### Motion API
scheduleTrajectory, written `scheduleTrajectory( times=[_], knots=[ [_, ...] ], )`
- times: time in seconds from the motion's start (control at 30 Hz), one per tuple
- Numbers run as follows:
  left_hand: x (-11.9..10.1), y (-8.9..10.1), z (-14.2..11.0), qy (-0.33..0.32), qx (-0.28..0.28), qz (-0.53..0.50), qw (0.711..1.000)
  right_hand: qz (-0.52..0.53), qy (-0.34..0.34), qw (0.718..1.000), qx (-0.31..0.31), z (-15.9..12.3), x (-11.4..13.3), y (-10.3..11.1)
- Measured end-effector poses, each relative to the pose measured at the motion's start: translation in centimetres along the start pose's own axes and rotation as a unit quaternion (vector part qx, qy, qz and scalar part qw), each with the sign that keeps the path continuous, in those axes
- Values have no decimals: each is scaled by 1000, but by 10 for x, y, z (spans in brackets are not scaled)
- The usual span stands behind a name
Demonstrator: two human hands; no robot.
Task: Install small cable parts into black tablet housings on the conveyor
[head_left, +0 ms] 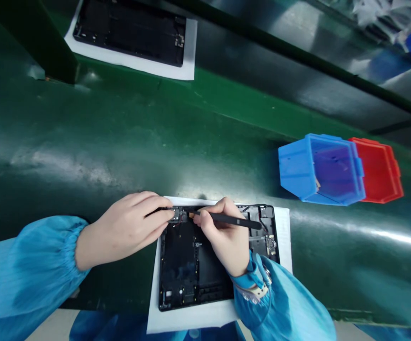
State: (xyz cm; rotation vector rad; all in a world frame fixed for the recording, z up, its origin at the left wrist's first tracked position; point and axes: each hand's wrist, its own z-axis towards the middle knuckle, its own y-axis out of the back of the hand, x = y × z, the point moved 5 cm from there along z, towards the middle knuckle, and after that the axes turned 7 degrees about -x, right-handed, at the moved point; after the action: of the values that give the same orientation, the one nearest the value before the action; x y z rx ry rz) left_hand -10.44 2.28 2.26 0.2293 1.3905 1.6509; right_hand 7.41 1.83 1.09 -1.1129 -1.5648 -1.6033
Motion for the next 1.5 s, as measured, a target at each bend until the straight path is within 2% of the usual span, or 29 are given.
scheduleTrajectory(
  times=[0.6,0.83,1.0,1.2,1.5],
  knots=[
    [-2,-3,0,-11,27,37,999,-29,32,999,-4,0,4,1],
    [-11,-9,0,-33,60,117,991,-33,35,999,9,2,5,1],
    [-19,-11,-2,-53,55,169,983,-22,21,999,18,2,1,5],
    [-18,-10,1,-42,46,164,985,53,-24,998,2,4,-6,11],
    [-20,-10,-2,-58,31,118,991,34,-27,999,-6,2,-9,12]
  ],
)
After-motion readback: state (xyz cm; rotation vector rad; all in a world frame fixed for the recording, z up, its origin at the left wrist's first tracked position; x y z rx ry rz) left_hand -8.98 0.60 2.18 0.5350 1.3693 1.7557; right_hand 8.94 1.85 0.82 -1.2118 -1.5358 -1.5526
